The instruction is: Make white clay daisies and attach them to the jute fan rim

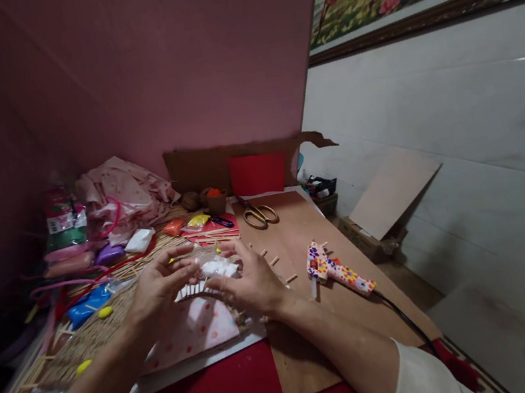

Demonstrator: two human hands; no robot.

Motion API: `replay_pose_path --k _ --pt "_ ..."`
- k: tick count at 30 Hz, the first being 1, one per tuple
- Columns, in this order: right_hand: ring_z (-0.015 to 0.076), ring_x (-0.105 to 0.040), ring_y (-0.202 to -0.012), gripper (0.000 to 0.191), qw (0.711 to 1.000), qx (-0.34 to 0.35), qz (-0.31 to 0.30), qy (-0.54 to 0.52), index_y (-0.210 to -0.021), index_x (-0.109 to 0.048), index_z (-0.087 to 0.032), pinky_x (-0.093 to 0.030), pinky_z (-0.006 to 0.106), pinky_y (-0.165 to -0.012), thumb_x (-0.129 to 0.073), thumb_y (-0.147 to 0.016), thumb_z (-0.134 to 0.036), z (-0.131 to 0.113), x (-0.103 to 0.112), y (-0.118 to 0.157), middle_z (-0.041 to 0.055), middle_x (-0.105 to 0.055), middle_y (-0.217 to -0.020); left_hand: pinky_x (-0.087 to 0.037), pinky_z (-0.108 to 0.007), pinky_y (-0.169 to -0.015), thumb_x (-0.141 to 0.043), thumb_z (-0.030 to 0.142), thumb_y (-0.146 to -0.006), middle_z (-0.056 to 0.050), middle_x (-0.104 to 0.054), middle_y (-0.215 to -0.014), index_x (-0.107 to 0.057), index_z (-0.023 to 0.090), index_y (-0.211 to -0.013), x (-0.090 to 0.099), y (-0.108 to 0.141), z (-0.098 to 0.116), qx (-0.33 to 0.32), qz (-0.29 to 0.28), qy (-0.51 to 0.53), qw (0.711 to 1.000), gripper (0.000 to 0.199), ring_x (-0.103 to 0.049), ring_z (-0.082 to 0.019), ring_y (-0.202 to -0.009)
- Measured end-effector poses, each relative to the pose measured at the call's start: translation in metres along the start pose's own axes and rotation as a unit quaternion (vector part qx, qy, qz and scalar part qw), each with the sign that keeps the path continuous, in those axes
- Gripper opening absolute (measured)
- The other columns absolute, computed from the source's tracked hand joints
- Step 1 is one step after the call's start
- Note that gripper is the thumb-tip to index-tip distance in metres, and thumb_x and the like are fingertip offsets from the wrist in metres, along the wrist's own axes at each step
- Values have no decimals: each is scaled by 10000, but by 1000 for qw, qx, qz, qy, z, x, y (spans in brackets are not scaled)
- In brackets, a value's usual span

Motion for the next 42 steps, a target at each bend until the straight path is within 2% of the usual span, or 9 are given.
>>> replay_pose_path --k 3,5,10,18,25,29,34,38,42 --pt "167 -609 -816 131 973 124 36 190 -915 -626 -192 -482 283 -690 -632 -801 -256 -25 0 8 49 -647 -912 -429 -214 -525 -776 200 -591 24 -648 -611 -558 125 -1000 1 0 0 -4 0 3 1000 470 -568 -100 -533" --pt "146 -599 -721 99 961 146 51 231 -843 -640 -174 -453 266 -656 -561 -848 -234 -31 1 11 34 -656 -792 -440 -220 -540 -761 243 -626 9 -661 -649 -564 122 -1000 0 1 2 -23 -2 -8 1000 440 -585 -106 -560" --pt "128 -559 -588 151 951 138 105 255 -790 -639 -152 -396 248 -561 -559 -846 -267 -32 10 12 29 -650 -693 -469 -228 -625 -763 246 -644 -10 -679 -749 -583 132 -984 -5 2 2 -54 -17 -32 998 401 -620 -120 -674" --pt "127 -572 -614 141 950 170 83 249 -828 -645 -153 -404 245 -583 -537 -851 -240 -37 3 16 40 -663 -726 -441 -204 -578 -762 166 -614 12 -653 -645 -602 129 -941 -8 5 6 -103 -3 -29 994 367 -581 -101 -614" --pt "86 -493 -394 249 998 4 31 48 -810 -596 -172 -384 191 -414 -537 -858 -409 -5 3 6 -34 -577 -503 -429 -206 -564 -814 142 -531 47 -644 -614 -561 160 -929 8 3 5 -53 61 51 995 471 -560 -89 -548" --pt "68 -465 -315 302 994 -63 -5 -85 -779 -559 -168 -346 155 -331 -572 -818 -467 11 -3 1 -44 -586 -467 -431 -211 -592 -798 235 -592 20 -656 -652 -618 154 -872 7 1 0 -33 54 63 996 343 -568 -98 -591" --pt "61 -451 -279 356 977 -108 -13 -184 -729 -531 -157 -328 139 -287 -584 -784 -505 16 -4 -3 -34 -584 -443 -433 -235 -614 -739 341 -681 -33 -669 -687 -697 140 -724 -5 2 -6 -18 -15 -7 1000 209 -567 -130 -638" --pt "53 -415 -271 428 975 -120 -28 -186 -725 -546 -151 -284 143 -279 -537 -793 -574 18 -4 -4 -30 -567 -436 -412 -230 -570 -751 311 -665 -30 -656 -650 -701 150 -671 -8 6 -8 4 -25 -8 1000 169 -552 -127 -596" --pt "68 -400 -285 475 993 -96 2 -71 -710 -564 -160 -257 173 -302 -455 -842 -602 17 6 -5 -30 -529 -419 -341 -191 -458 -770 263 -645 11 -561 -498 -634 140 -559 -11 7 -14 46 -42 33 998 203 -456 -72 -457"
Point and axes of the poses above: each hand's wrist, its own y-axis away from the middle knuckle, its own x-axis out of the back of the hand, z = x × y, the point moved 8 cm from there along -y, towards the middle knuckle
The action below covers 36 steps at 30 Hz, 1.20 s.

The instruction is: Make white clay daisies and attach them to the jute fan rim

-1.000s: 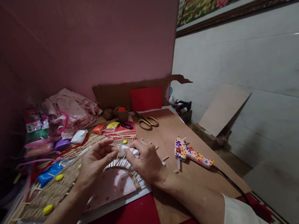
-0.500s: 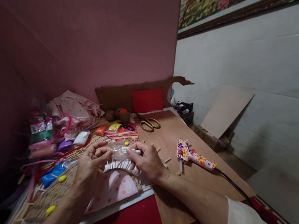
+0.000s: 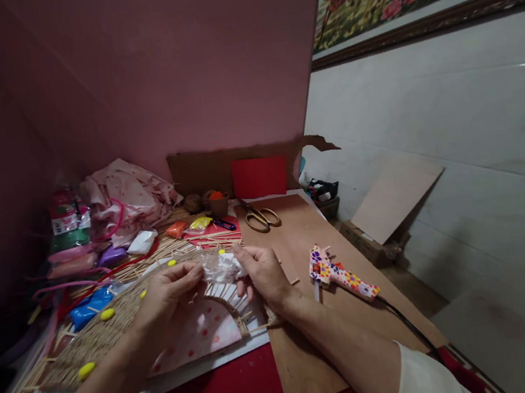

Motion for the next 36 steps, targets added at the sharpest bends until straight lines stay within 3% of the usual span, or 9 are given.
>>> replay_pose_path --k 3,6,9,12,17,21,30,33,36 --pt "155 -602 -589 477 973 130 99 160 -809 -645 -156 -472 270 -530 -377 -908 -538 -24 14 6 72 -651 -678 -410 -187 -491 -784 240 -638 -9 -601 -529 -630 131 -594 -1 -1 -7 37 -11 55 998 193 -523 -83 -484" --pt "231 -565 -996 318 886 314 166 298 -1020 -658 -181 -447 410 -870 -443 -921 -394 -58 10 28 118 -637 -1039 -471 -178 -541 -782 209 -650 -46 -663 -616 -673 106 -694 -1 -2 -11 57 -5 80 995 156 -588 -90 -536" --pt "230 -516 -1016 175 822 395 164 377 -1002 -663 -231 -395 428 -904 -537 -883 -255 -71 -2 44 71 -632 -1035 -517 -197 -604 -768 165 -659 -71 -692 -694 -684 87 -736 -5 0 -11 63 -2 106 992 138 -631 -109 -591" --pt "233 -497 -993 123 797 409 150 419 -939 -674 -250 -375 418 -869 -588 -853 -235 -71 -9 49 51 -637 -1010 -533 -229 -647 -764 133 -649 -74 -693 -705 -665 97 -715 -10 3 -10 69 -1 127 990 124 -659 -143 -647" --pt "232 -492 -954 209 799 396 114 437 -971 -667 -231 -360 400 -836 -649 -813 -367 -65 -14 43 56 -624 -969 -487 -211 -568 -729 183 -695 -66 -675 -706 -682 102 -739 -15 7 -11 66 -19 115 991 103 -612 -120 -612" --pt "202 -509 -876 122 803 396 93 435 -937 -663 -227 -356 373 -791 -609 -846 -289 -61 -19 43 38 -624 -887 -430 -223 -512 -708 193 -693 -36 -631 -650 -672 118 -678 -21 10 -14 81 -53 109 989 85 -553 -108 -551" --pt "180 -555 -841 87 849 424 83 304 -840 -627 -231 -401 361 -798 -561 -869 -181 -67 -14 51 18 -648 -841 -405 -233 -525 -693 163 -657 -15 -571 -587 -622 131 -602 -21 11 -13 63 -32 102 992 96 -507 -107 -536" --pt "190 -566 -852 79 874 398 106 259 -833 -593 -212 -424 362 -790 -533 -883 -202 -67 -6 46 36 -636 -850 -393 -228 -500 -700 197 -679 -6 -574 -583 -619 143 -635 -19 10 -13 66 -26 109 992 107 -502 -100 -504" --pt "196 -561 -871 130 878 374 123 274 -856 -609 -209 -423 371 -792 -488 -905 -208 -67 -3 42 47 -633 -877 -404 -229 -518 -710 219 -685 -15 -610 -632 -618 144 -664 -17 8 -10 51 -17 104 993 120 -526 -101 -523"
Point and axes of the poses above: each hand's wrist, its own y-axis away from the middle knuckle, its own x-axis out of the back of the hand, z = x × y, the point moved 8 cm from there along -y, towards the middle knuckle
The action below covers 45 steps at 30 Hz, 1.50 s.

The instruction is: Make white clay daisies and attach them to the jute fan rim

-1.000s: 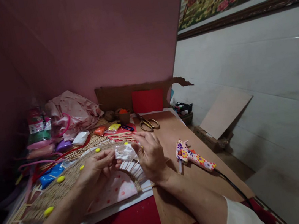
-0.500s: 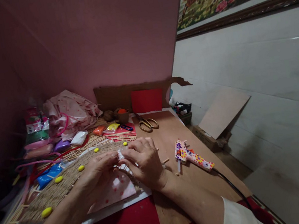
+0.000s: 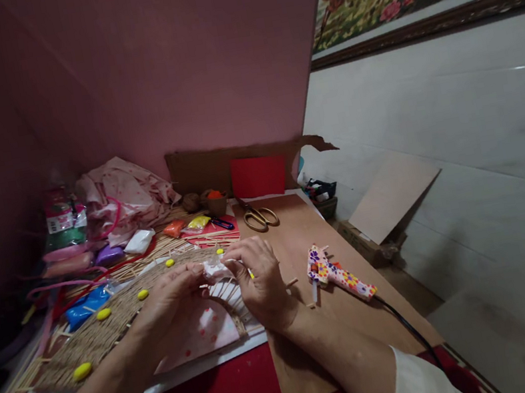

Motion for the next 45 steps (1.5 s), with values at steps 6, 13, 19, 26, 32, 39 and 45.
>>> replay_pose_path --k 6,13,19,26,32,39,45 --pt "216 -532 -908 102 992 42 -41 111 -924 -655 -234 -372 398 -829 -572 -864 -240 -3 -10 3 47 -632 -920 -425 -238 -568 -712 226 -686 -5 -613 -646 -601 151 -693 0 1 3 -29 18 -8 999 134 -555 -117 -581" --pt "201 -537 -886 98 1000 -2 -1 24 -818 -575 -187 -417 369 -809 -503 -883 -205 -1 -3 1 62 -587 -881 -417 -218 -546 -691 184 -690 -5 -600 -631 -582 143 -671 -2 2 0 -22 8 29 999 118 -534 -105 -573" --pt "203 -549 -907 90 998 -55 21 -4 -805 -593 -197 -433 376 -833 -545 -873 -230 12 1 -4 61 -600 -896 -444 -207 -621 -673 156 -698 1 -620 -669 -598 145 -672 4 0 5 -43 28 28 998 81 -559 -98 -634" --pt "217 -546 -933 116 999 -29 -1 39 -873 -641 -192 -424 395 -842 -576 -861 -287 8 0 -3 74 -620 -937 -421 -231 -595 -665 203 -722 -4 -620 -664 -565 167 -691 6 -1 4 -50 36 8 998 110 -561 -120 -620" --pt "224 -541 -965 78 997 -56 -22 44 -792 -635 -191 -402 399 -870 -603 -832 -250 8 -7 -1 71 -626 -962 -430 -248 -608 -693 268 -712 -19 -641 -723 -579 169 -717 4 -1 4 -61 31 -40 997 151 -590 -143 -669" --pt "204 -574 -913 183 969 -198 112 -98 -809 -592 -163 -460 366 -814 -522 -875 -320 51 10 1 93 -590 -961 -409 -218 -604 -676 251 -699 28 -606 -648 -551 183 -680 11 -1 13 -86 75 -63 991 144 -567 -118 -637" --pt "193 -552 -929 87 991 -97 89 -14 -903 -642 -192 -430 358 -852 -613 -823 -213 31 14 -3 53 -592 -915 -374 -212 -559 -654 242 -697 37 -567 -621 -555 185 -676 18 -5 13 -102 72 -130 984 116 -506 -104 -578"
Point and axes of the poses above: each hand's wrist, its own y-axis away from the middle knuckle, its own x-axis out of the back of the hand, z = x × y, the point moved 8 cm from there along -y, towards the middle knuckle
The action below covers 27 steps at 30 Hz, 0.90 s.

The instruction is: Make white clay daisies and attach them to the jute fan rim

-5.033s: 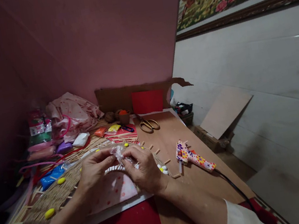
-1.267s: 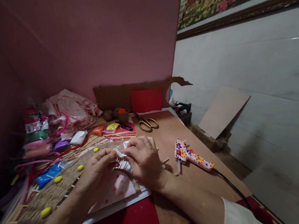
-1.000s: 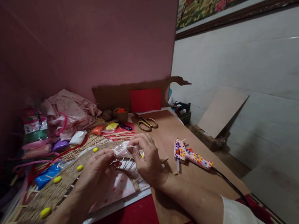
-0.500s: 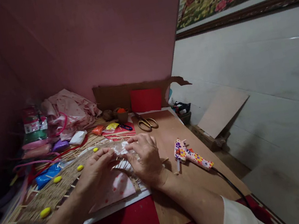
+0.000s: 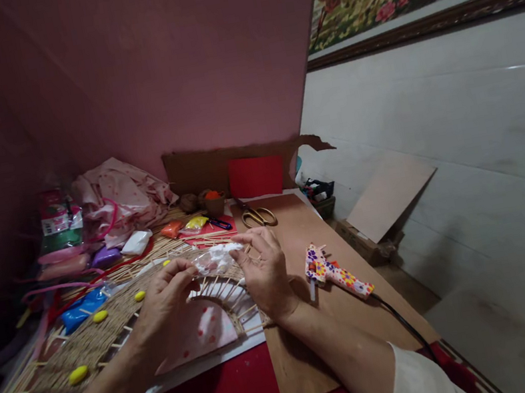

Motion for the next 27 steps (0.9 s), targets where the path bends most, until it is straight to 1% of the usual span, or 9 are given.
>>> replay_pose_path --k 2,5,8,12,14,17,19,23,27 --pt "184 -553 -841 41 998 48 -14 46 -844 -646 -198 -426 346 -794 -608 -833 -194 -10 -3 3 36 -600 -830 -367 -209 -546 -628 216 -697 43 -549 -596 -537 186 -658 -3 2 1 2 -7 17 1000 104 -488 -98 -558" --pt "177 -551 -759 71 987 106 -59 109 -825 -647 -197 -408 330 -727 -588 -861 -212 -19 -11 7 32 -629 -770 -365 -190 -550 -593 174 -691 45 -544 -575 -509 178 -622 -7 5 6 -3 -16 35 999 109 -484 -85 -564" --pt "170 -564 -750 136 984 116 -86 108 -845 -641 -184 -417 303 -687 -535 -901 -247 -20 -14 9 46 -638 -774 -306 -165 -469 -569 159 -688 47 -567 -537 -499 175 -625 -8 5 11 -8 -21 7 1000 95 -428 -57 -469" --pt "158 -576 -743 145 988 98 -80 92 -839 -618 -183 -428 272 -658 -527 -907 -273 -17 -12 9 44 -638 -788 -197 -160 -370 -531 168 -708 73 -504 -392 -486 191 -646 -6 4 13 -8 -21 -48 999 80 -331 -47 -324" --pt "159 -576 -725 117 987 78 -83 110 -905 -610 -184 -425 266 -633 -575 -877 -293 -13 -13 9 39 -635 -791 -220 -160 -359 -535 170 -715 63 -528 -408 -493 194 -653 -8 5 13 -4 -34 -57 998 79 -399 -64 -330" --pt "162 -587 -738 188 982 60 -116 137 -1038 -592 -190 -429 263 -634 -590 -860 -252 -7 -19 10 39 -643 -832 -359 -179 -419 -572 172 -716 5 -658 -611 -510 183 -657 -15 6 13 2 -65 -11 998 86 -568 -102 -474" --pt "163 -596 -776 145 978 62 -136 147 -1010 -605 -197 -435 263 -662 -553 -878 -222 -5 -23 11 48 -648 -879 -432 -203 -498 -615 192 -716 -23 -682 -698 -562 166 -699 -18 7 12 19 -74 32 997 61 -623 -125 -569" --pt "169 -595 -799 117 974 77 -134 166 -904 -618 -186 -433 268 -682 -507 -903 -223 -6 -24 12 58 -639 -871 -453 -191 -556 -692 282 -730 -43 -666 -703 -665 120 -827 -22 8 3 80 -89 100 988 191 -614 -110 -600" --pt "178 -599 -828 134 969 94 -143 176 -924 -614 -175 -431 280 -706 -484 -910 -203 -11 -26 14 63 -639 -872 -419 -169 -487 -753 265 -681 -28 -631 -676 -691 105 -751 -17 10 -7 135 -70 87 985 186 -544 -76 -532"
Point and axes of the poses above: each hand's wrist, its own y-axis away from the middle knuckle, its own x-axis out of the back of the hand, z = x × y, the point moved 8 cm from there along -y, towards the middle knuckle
